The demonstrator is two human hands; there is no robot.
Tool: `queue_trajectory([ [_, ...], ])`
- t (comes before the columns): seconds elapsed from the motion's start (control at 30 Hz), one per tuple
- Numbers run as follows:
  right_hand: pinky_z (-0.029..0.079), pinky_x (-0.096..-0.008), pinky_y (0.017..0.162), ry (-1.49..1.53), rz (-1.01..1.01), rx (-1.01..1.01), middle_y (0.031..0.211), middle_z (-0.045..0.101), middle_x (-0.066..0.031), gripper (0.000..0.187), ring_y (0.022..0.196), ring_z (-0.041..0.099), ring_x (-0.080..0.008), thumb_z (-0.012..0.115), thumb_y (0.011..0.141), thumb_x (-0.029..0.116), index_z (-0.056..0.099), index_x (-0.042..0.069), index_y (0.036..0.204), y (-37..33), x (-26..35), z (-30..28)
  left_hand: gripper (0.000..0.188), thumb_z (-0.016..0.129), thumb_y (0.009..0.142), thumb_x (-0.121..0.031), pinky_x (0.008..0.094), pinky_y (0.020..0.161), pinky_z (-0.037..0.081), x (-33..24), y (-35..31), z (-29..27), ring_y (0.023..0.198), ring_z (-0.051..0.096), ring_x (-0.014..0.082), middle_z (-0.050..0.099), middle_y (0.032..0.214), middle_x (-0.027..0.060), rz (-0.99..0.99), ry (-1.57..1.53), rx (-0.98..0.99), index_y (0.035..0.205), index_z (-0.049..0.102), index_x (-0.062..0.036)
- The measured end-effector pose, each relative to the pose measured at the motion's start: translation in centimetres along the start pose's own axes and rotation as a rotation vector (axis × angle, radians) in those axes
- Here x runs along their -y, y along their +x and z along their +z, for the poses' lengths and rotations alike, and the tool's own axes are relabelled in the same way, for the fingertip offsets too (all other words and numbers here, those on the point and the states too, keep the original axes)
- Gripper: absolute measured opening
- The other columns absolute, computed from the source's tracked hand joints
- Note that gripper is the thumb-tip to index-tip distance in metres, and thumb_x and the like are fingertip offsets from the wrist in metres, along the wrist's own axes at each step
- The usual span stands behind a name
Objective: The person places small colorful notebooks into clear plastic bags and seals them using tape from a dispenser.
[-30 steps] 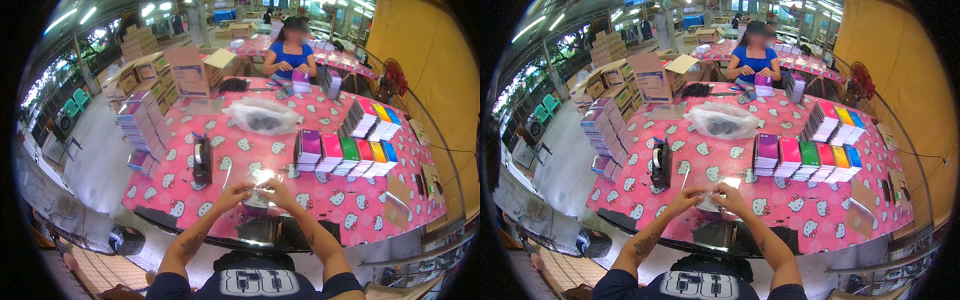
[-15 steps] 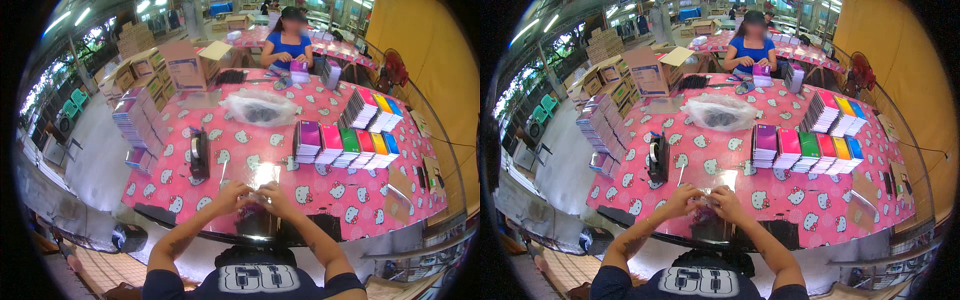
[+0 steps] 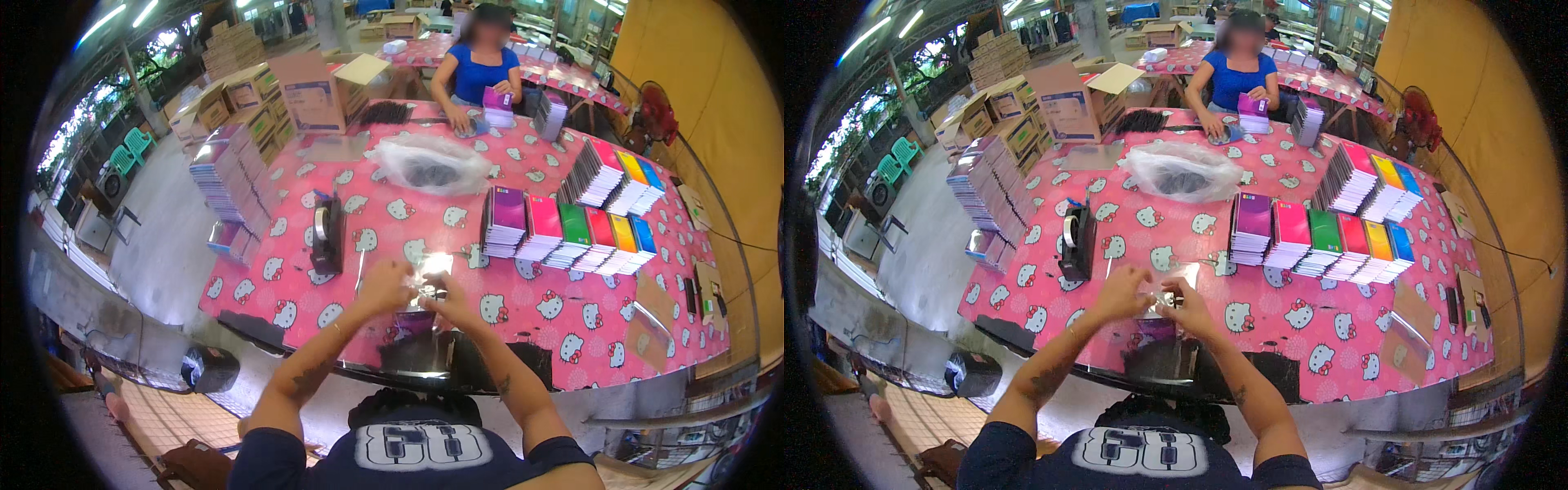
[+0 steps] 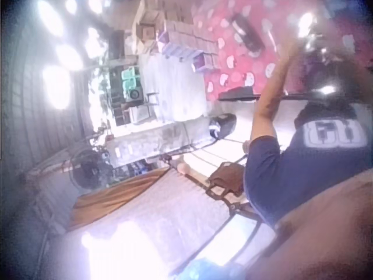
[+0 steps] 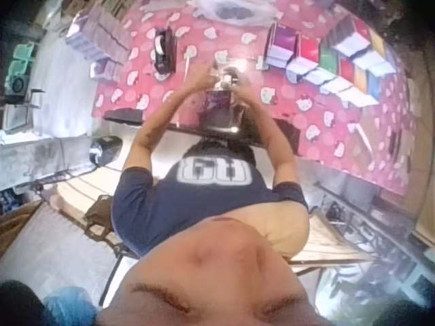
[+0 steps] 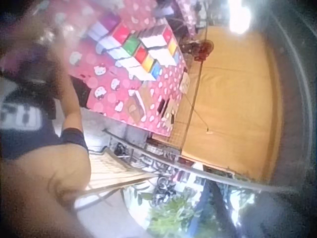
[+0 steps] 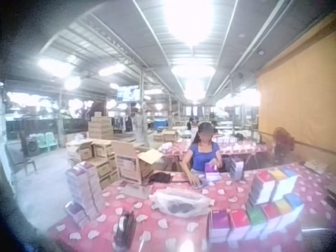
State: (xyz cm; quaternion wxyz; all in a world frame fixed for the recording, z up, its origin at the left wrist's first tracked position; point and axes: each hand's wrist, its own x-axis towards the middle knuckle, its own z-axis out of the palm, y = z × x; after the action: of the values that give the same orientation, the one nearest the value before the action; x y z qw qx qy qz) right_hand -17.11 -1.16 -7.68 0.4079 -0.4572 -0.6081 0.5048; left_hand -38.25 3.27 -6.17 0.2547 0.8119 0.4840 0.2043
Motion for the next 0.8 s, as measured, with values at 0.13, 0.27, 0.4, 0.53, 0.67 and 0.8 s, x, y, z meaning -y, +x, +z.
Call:
queue_trajectory([
  [0.13, 0.048, -0.0328, 0.092, 0.169, 0.068, -0.032, 0.117, 0.061, -0.0089, 0.047, 0.108, 0.056, -0.0186, 0.076, 0.084, 0.011, 0.055, 0.004, 0.124, 0.0, -0.3, 0.2, 0.037, 0.076, 0.084, -0.016, 0.0369, 0.065, 0.05, 3.0, 0.1, 0.1, 0.076, 0.063, 0.0149, 0.066, 0.09, 0.0072, -0.132, -0.604, 0.163, 0.115, 0.062, -0.0015],
  [0.27, 0.048, -0.0306, 0.087, 0.235, 0.077, -0.054, 0.111, 0.06, -0.0079, 0.042, 0.103, 0.057, -0.0171, 0.075, 0.083, 0.01, 0.056, 0.002, 0.12, 0.0, 0.3, 1.0, 0.043, 0.077, 0.083, -0.019, 0.0323, 0.073, 0.051, 10.6, -1.4, -4.1, 0.09, 0.06, 0.0141, 0.064, 0.096, 0.0082, -0.208, -0.26, -0.676, 0.117, 0.062, 0.002],
  [0.4, 0.049, -0.0298, 0.083, 0.214, 0.067, -0.074, 0.107, 0.061, -0.0067, 0.039, 0.096, 0.058, -0.0149, 0.074, 0.083, 0.009, 0.057, 0.003, 0.117, 0.0, -0.2, 1.4, 0.034, 0.075, 0.085, -0.024, 0.0348, 0.074, 0.051, 15.9, -4.9, -6.4, 0.081, 0.061, 0.0144, 0.067, 0.091, 0.0051, -0.514, -0.221, -0.747, 0.107, 0.068, 0.0012],
  [0.53, 0.049, -0.03, 0.083, 0.229, 0.083, -0.091, 0.107, 0.061, -0.0065, 0.037, 0.095, 0.058, -0.0151, 0.074, 0.083, 0.01, 0.058, 0.004, 0.116, 0.0, -1.0, 0.5, 0.025, 0.074, 0.088, -0.023, 0.0262, 0.063, 0.051, 15.5, -2.4, -7.2, 0.07, 0.057, 0.0096, 0.064, 0.088, 0.0004, -0.698, -0.941, -0.545, 0.104, 0.069, -0.0045],
  [0.67, 0.049, -0.0296, 0.082, 0.198, 0.052, -0.087, 0.107, 0.062, -0.0063, 0.038, 0.094, 0.059, -0.015, 0.073, 0.085, 0.011, 0.058, 0.005, 0.119, 0.0, -1.0, 1.1, 0.03, 0.073, 0.088, -0.022, 0.0327, 0.073, 0.051, 20.1, -3.0, -5.0, 0.078, 0.059, 0.0129, 0.063, 0.09, 0.0024, -0.62, -0.91, -0.595, 0.109, 0.065, -0.0007],
  [0.8, 0.049, -0.0294, 0.081, 0.202, 0.111, -0.077, 0.107, 0.062, -0.0063, 0.037, 0.093, 0.058, -0.0143, 0.073, 0.086, 0.012, 0.059, 0.005, 0.119, 0.0, -0.9, 1.4, 0.015, 0.072, 0.089, -0.018, 0.0273, 0.066, 0.051, 20.5, -5.0, -0.4, 0.069, 0.061, 0.0088, 0.067, 0.08, 0.0011, -0.419, -0.952, -1.019, 0.099, 0.07, -0.0071],
])
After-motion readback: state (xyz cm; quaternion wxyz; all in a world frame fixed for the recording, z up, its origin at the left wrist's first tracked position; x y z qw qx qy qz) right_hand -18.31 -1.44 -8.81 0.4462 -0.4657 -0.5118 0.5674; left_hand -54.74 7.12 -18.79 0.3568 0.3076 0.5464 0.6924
